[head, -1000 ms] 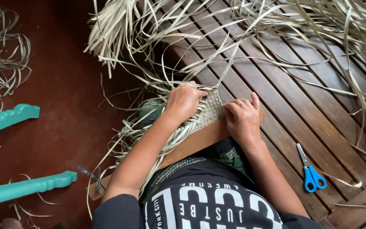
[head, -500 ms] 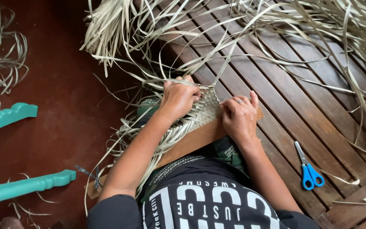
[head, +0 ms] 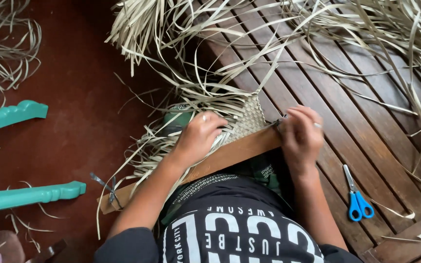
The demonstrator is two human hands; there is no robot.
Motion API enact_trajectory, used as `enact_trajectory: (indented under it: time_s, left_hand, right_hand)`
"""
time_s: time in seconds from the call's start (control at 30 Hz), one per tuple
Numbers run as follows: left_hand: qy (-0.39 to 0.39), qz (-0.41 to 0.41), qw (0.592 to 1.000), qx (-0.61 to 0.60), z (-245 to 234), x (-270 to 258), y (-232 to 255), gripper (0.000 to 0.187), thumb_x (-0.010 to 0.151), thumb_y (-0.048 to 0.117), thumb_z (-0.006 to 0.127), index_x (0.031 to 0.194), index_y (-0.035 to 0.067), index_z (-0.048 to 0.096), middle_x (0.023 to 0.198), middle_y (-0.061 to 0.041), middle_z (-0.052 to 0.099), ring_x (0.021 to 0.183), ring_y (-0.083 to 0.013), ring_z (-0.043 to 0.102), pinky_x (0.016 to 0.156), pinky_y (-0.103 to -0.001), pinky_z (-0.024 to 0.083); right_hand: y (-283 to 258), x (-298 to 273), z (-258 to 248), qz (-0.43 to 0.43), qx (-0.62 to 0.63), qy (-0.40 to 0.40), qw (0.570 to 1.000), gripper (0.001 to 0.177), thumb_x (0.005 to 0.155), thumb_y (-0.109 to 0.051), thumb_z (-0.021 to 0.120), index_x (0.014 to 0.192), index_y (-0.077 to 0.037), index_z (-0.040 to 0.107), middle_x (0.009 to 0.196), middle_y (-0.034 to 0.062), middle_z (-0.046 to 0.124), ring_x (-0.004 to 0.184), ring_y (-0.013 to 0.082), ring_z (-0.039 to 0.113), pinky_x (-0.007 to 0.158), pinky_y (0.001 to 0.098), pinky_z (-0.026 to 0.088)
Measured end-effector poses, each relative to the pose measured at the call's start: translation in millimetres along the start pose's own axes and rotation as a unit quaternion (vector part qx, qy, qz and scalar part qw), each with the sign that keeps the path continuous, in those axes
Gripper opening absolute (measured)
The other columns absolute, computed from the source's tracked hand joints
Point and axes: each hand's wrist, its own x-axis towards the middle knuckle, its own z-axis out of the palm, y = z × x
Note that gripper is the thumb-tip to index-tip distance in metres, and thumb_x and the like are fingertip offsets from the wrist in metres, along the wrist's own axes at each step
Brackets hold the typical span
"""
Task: Weaving dried plant fibers into a mat using a wooden guide board to hold the work in place.
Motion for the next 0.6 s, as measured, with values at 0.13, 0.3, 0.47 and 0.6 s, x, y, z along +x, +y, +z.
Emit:
enact_trajectory:
  time_s: [0.13, 0.3, 0.47, 0.6]
  left_hand:
    - [0.014, -0.006, 0.997, 0.077, 35, -37, -15, 0.018, 0.09, 0.01, 0.068, 0.106, 0.014, 0.074, 0.094, -0.004, 0.068, 0.093, -0.0248, 0.067, 0.081, -0.035, 0.057]
    - [-0.026, -0.083, 0.993, 0.085, 90, -46, -50, 0.02, 0.096, 0.015, 0.059, 0.112, 0.018, 0.071, 0.098, 0.0, 0.07, 0.101, -0.0229, 0.068, 0.084, -0.036, 0.057]
    - [-0.045, -0.133, 0.986, 0.089, 75, -28, -35, 0.019, 0.093, 0.021, 0.065, 0.111, 0.018, 0.071, 0.102, -0.006, 0.07, 0.106, -0.0311, 0.066, 0.089, -0.045, 0.056]
    - [-0.04, -0.066, 0.995, 0.067, 94, -40, -51, 0.017, 0.091, 0.016, 0.062, 0.104, 0.017, 0.074, 0.092, -0.009, 0.072, 0.095, -0.0347, 0.068, 0.084, -0.045, 0.056]
  right_hand:
    - [20, -42, -21, 0.04, 0.09, 0.117, 0.988, 0.017, 0.093, 0.012, 0.075, 0.107, 0.006, 0.069, 0.101, 0.0194, 0.063, 0.1, 0.036, 0.062, 0.097, 0.0457, 0.05]
    - [2, -75, -32, 0.392, 0.111, -0.134, 0.903, 0.015, 0.101, -0.019, 0.068, 0.099, -0.01, 0.079, 0.079, 0.012, 0.078, 0.068, 0.0201, 0.075, 0.068, 0.0317, 0.06]
    - [-6, -65, -24, 0.456, 0.167, -0.197, 0.852, 0.025, 0.103, -0.02, 0.062, 0.102, 0.0, 0.076, 0.082, 0.022, 0.077, 0.066, 0.0296, 0.076, 0.066, 0.0394, 0.063]
    - [-19, -59, -13, 0.429, 0.132, -0.225, 0.865, 0.03, 0.104, -0.022, 0.06, 0.089, -0.002, 0.075, 0.071, 0.0186, 0.076, 0.058, 0.0264, 0.075, 0.058, 0.035, 0.061]
